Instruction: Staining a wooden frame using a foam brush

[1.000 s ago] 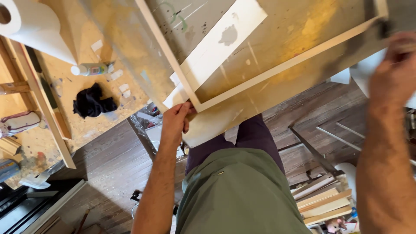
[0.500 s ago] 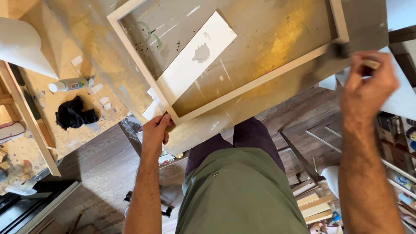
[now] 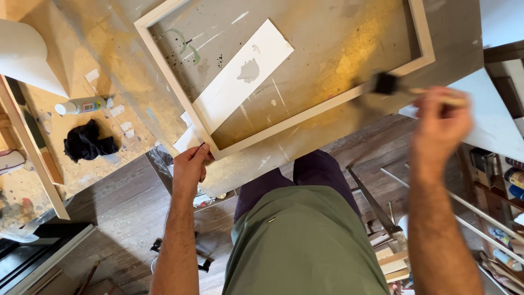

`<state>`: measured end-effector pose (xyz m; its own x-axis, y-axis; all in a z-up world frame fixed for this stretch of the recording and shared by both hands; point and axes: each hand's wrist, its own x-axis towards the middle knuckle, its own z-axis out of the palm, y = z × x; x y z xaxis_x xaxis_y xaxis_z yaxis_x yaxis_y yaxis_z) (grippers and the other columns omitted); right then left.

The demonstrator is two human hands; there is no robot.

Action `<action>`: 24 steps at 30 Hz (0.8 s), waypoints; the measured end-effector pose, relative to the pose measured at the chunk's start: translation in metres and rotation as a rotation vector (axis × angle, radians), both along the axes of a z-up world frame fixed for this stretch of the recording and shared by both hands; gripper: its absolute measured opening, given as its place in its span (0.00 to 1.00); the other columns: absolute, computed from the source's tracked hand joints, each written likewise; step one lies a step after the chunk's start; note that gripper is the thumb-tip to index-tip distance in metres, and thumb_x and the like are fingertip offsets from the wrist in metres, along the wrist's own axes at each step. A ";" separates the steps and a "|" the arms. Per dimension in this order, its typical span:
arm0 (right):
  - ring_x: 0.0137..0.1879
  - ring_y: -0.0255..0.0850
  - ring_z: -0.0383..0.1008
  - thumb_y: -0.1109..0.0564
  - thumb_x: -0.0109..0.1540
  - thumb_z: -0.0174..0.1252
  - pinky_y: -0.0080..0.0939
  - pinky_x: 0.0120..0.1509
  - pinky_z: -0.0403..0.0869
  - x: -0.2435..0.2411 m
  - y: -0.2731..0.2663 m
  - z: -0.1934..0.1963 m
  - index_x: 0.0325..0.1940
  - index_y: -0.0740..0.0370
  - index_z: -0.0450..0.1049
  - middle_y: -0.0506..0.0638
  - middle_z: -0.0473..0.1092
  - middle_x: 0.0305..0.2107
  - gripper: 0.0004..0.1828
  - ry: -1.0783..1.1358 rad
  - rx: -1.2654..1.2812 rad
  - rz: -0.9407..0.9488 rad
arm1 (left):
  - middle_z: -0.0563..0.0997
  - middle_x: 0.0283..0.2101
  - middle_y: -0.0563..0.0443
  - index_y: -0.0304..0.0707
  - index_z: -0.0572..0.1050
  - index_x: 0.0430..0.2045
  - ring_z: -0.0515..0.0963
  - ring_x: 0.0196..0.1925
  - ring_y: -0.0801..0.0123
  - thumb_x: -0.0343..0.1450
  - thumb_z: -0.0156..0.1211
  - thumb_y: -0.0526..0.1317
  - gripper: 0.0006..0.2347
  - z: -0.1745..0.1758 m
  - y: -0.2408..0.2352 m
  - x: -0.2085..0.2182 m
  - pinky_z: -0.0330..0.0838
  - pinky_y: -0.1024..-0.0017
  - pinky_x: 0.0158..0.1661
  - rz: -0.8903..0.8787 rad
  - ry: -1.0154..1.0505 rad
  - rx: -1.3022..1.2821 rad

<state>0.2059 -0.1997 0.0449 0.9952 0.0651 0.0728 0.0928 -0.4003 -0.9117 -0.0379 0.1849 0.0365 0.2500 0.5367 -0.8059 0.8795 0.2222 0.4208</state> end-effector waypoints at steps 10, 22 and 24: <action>0.37 0.36 0.76 0.60 0.72 0.59 0.30 0.41 0.74 -0.057 0.039 -0.030 0.47 0.62 0.72 0.52 0.74 0.33 0.03 0.312 0.136 -0.034 | 0.61 0.09 0.53 0.33 0.80 0.24 0.55 0.12 0.74 0.74 0.61 0.47 0.15 -0.006 0.000 0.000 0.52 0.75 0.18 0.025 -0.034 -0.008; 0.30 0.38 0.71 0.66 0.67 0.63 0.37 0.41 0.72 -0.090 0.096 -0.003 0.41 0.67 0.76 0.56 0.75 0.24 0.01 0.331 0.164 0.023 | 0.76 0.20 0.37 0.23 0.80 0.29 0.61 0.06 0.71 0.73 0.65 0.40 0.13 -0.047 0.005 -0.030 0.58 0.71 0.09 0.111 -0.218 0.030; 0.35 0.41 0.73 0.69 0.67 0.64 0.40 0.46 0.73 -0.064 0.074 -0.008 0.39 0.65 0.76 0.57 0.74 0.29 0.04 0.200 0.094 0.032 | 0.74 0.18 0.38 0.23 0.80 0.28 0.61 0.05 0.71 0.74 0.64 0.40 0.13 -0.043 0.004 -0.026 0.58 0.71 0.09 0.103 -0.217 0.030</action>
<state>0.1416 -0.1261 0.0372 0.9879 0.0990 -0.1191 -0.0828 -0.3121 -0.9464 -0.0643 0.1893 -0.0067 0.3584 0.5913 -0.7224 0.7413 0.2901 0.6052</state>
